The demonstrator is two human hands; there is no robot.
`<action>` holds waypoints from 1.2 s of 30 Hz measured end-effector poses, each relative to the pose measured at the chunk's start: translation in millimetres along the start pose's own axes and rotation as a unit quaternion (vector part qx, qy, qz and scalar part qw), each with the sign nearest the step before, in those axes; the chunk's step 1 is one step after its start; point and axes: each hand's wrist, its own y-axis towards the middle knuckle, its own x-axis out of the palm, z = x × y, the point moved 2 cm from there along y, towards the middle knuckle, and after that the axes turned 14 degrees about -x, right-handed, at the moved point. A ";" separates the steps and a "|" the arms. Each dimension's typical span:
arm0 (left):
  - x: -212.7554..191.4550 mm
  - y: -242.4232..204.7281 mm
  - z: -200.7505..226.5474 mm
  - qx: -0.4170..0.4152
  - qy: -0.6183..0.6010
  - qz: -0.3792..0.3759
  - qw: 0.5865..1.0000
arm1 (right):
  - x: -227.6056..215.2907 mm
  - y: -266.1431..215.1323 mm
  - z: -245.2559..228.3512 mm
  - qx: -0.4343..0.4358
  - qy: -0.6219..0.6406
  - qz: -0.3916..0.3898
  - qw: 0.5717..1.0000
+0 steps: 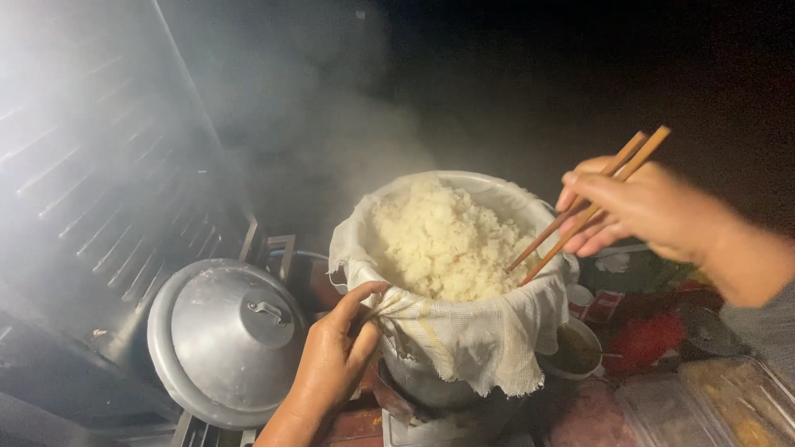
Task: The person scoops steamed rice from a large steamer into a styrofoam container using chopsticks. They then add sliced sausage, fried egg, and noodles from metal trays, and drizzle sauce over the contents before closing the container.
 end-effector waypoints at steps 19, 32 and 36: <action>9.1 -12.5 13.5 0.004 0.027 -0.034 0.999 | 70.6 41.7 6.7 -0.087 0.112 0.070 0.987; -15.6 -8.5 35.8 -0.043 0.180 -0.037 0.982 | 3.4 37.1 28.8 -0.062 -0.012 0.082 0.995; -17.2 -9.7 48.9 -0.070 0.234 -0.013 0.970 | 19.8 29.9 66.8 0.004 0.069 0.085 0.994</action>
